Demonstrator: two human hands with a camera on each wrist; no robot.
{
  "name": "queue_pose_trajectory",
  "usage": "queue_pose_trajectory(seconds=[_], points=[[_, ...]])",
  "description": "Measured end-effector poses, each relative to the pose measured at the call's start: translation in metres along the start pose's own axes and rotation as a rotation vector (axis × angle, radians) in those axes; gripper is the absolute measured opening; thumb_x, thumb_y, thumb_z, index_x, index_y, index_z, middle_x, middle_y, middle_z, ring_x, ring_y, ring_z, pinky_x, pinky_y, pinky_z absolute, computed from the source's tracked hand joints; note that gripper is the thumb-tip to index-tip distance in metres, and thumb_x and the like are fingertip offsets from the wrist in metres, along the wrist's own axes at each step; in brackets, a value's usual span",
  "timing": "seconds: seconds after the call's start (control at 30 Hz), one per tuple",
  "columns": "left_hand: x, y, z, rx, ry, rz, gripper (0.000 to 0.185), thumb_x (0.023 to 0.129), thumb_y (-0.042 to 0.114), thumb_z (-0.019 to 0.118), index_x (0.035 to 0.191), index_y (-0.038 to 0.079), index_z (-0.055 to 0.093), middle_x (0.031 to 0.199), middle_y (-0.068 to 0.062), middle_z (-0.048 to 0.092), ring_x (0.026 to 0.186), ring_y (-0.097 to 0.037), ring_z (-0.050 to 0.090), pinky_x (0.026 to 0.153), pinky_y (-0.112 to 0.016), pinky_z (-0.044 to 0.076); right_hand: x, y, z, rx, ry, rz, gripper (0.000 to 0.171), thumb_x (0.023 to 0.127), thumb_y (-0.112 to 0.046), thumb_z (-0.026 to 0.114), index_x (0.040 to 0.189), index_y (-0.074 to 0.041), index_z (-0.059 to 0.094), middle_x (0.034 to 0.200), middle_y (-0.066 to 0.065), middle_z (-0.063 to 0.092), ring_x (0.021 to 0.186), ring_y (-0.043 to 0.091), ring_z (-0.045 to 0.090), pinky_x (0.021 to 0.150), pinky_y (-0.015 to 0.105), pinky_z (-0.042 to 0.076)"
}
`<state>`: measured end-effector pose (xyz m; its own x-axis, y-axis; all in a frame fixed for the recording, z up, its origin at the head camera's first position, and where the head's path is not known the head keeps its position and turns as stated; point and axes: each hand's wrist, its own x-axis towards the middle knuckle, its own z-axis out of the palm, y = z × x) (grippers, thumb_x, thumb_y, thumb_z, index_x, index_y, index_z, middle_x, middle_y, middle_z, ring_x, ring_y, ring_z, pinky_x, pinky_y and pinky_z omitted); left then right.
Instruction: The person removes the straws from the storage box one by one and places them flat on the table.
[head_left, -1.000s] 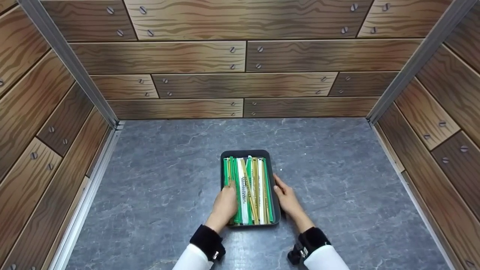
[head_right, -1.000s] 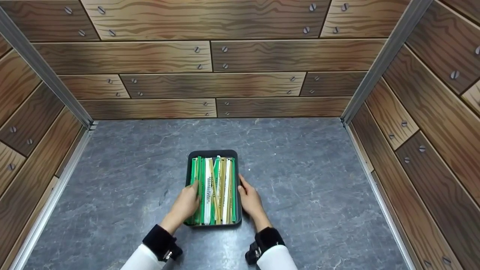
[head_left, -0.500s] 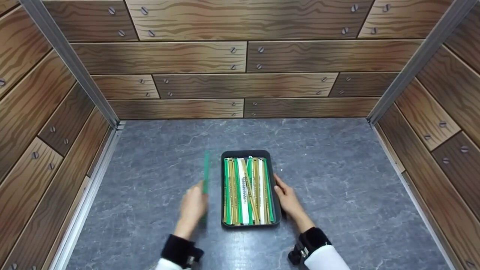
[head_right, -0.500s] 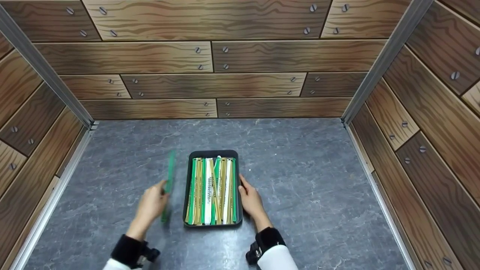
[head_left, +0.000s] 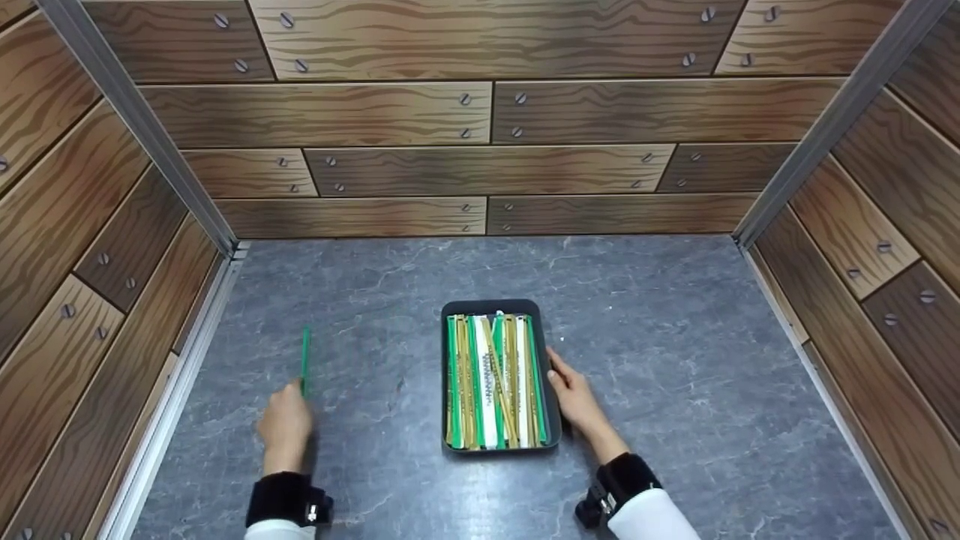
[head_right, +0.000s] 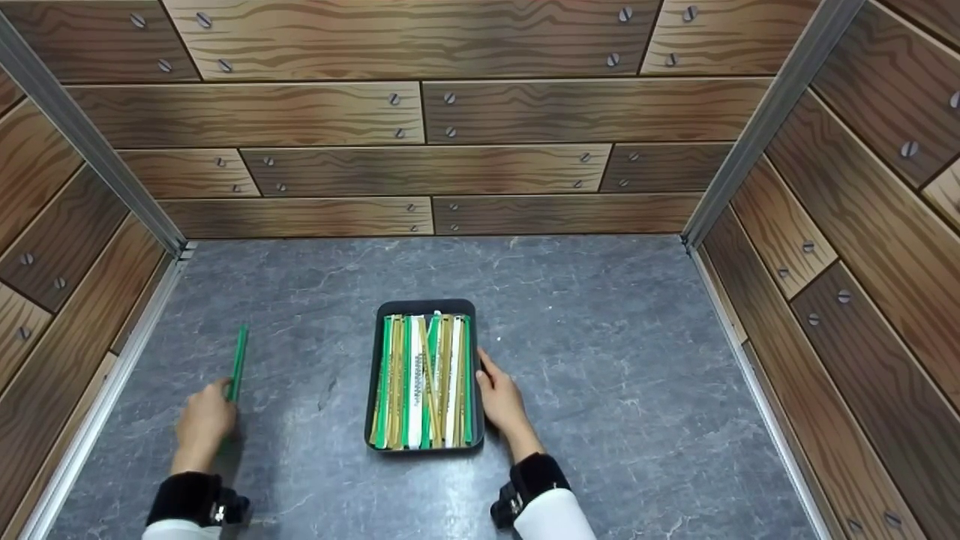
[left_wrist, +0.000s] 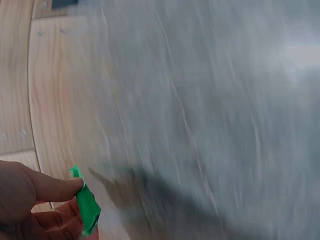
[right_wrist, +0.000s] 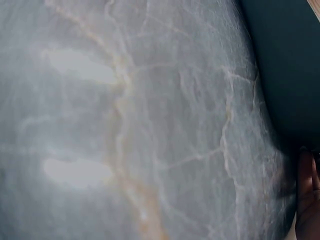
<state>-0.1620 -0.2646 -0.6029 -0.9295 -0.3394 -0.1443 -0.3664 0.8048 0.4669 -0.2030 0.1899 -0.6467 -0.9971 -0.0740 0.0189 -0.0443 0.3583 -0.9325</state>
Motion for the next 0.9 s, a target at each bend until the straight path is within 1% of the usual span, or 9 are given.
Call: queue_pose_trajectory(seconds=[0.03, 0.17, 0.33, 0.4, 0.53, 0.63, 0.7, 0.8, 0.9], points=[[0.002, -0.004, -0.002, 0.014, -0.002, -0.005, 0.035, 0.099, 0.000, 0.045, 0.132, -0.003, 0.055, 0.110, -0.032, 0.063, 0.091, -0.052, 0.062, 0.067, -0.063, 0.051, -0.001, -0.005, -0.001, 0.001, -0.004, -0.002, 0.047, 0.102, -0.002, 0.047, 0.148, -0.001, 0.040, 0.146, 0.027, 0.039, 0.136, 0.043, 0.035, 0.112, 0.053, 0.027], [0.006, -0.015, -0.006, 0.035, -0.016, -0.020, 0.034, 0.099, -0.001, 0.044, 0.131, -0.003, 0.056, 0.108, -0.034, 0.063, 0.092, -0.053, 0.061, 0.066, -0.064, 0.050, -0.002, -0.005, 0.000, 0.011, -0.011, 0.003, 0.047, 0.102, -0.003, 0.047, 0.149, -0.001, 0.038, 0.147, 0.027, 0.038, 0.136, 0.043, 0.034, 0.113, 0.053, 0.026], [0.009, -0.023, -0.005, 0.047, -0.045, -0.052, 0.034, 0.099, -0.002, 0.046, 0.131, -0.001, 0.056, 0.109, -0.033, 0.062, 0.094, -0.053, 0.061, 0.070, -0.064, 0.049, 0.000, 0.000, 0.002, 0.007, 0.000, 0.006, 0.048, 0.102, -0.004, 0.049, 0.149, -0.005, 0.040, 0.147, 0.025, 0.040, 0.136, 0.041, 0.035, 0.113, 0.051, 0.027], [0.009, -0.024, -0.004, 0.052, -0.037, -0.052, 0.032, 0.099, -0.002, 0.046, 0.128, -0.001, 0.059, 0.108, -0.033, 0.063, 0.093, -0.053, 0.061, 0.070, -0.064, 0.049, 0.000, 0.000, 0.002, -0.003, 0.005, -0.001, 0.047, 0.102, -0.005, 0.049, 0.148, -0.005, 0.041, 0.146, 0.025, 0.040, 0.136, 0.042, 0.036, 0.113, 0.051, 0.027], [0.006, -0.021, -0.003, 0.063, -0.001, -0.032, 0.023, 0.097, -0.003, 0.047, 0.114, -0.006, 0.062, 0.097, -0.032, 0.064, 0.086, -0.052, 0.062, 0.065, -0.063, 0.049, -0.001, -0.001, 0.001, -0.021, 0.008, 0.009, 0.047, 0.102, -0.006, 0.049, 0.148, -0.005, 0.041, 0.146, 0.025, 0.041, 0.136, 0.041, 0.036, 0.112, 0.051, 0.028], [0.001, -0.010, -0.002, 0.082, 0.063, 0.016, 0.016, 0.096, -0.005, 0.048, 0.101, -0.010, 0.062, 0.088, -0.031, 0.062, 0.078, -0.051, 0.062, 0.060, -0.061, 0.049, -0.001, -0.002, 0.000, -0.025, 0.001, 0.032, 0.048, 0.102, -0.007, 0.049, 0.149, -0.007, 0.040, 0.147, 0.023, 0.041, 0.137, 0.040, 0.036, 0.113, 0.050, 0.027], [-0.005, 0.003, 0.002, 0.078, 0.113, 0.069, 0.014, 0.094, -0.006, 0.049, 0.093, -0.011, 0.062, 0.084, -0.030, 0.061, 0.074, -0.049, 0.062, 0.057, -0.060, 0.050, -0.001, -0.002, -0.001, -0.027, -0.008, 0.045, 0.048, 0.102, -0.008, 0.049, 0.150, -0.007, 0.040, 0.148, 0.023, 0.040, 0.137, 0.040, 0.035, 0.113, 0.051, 0.027], [-0.019, 0.031, 0.014, 0.049, 0.166, 0.193, 0.011, 0.090, -0.006, 0.051, 0.086, -0.008, 0.061, 0.079, -0.026, 0.061, 0.069, -0.045, 0.061, 0.055, -0.056, 0.050, 0.000, -0.004, -0.003, -0.037, -0.024, 0.055, 0.048, 0.102, -0.009, 0.050, 0.149, -0.006, 0.040, 0.146, 0.026, 0.041, 0.136, 0.042, 0.036, 0.112, 0.052, 0.027], [-0.034, 0.067, 0.030, 0.002, 0.162, 0.326, 0.007, 0.086, -0.004, 0.057, 0.089, -0.004, 0.063, 0.079, -0.020, 0.063, 0.070, -0.040, 0.062, 0.057, -0.052, 0.052, -0.001, -0.006, -0.006, -0.028, -0.046, 0.062, 0.047, 0.102, -0.011, 0.050, 0.148, -0.005, 0.041, 0.144, 0.027, 0.043, 0.135, 0.042, 0.037, 0.112, 0.053, 0.028]])
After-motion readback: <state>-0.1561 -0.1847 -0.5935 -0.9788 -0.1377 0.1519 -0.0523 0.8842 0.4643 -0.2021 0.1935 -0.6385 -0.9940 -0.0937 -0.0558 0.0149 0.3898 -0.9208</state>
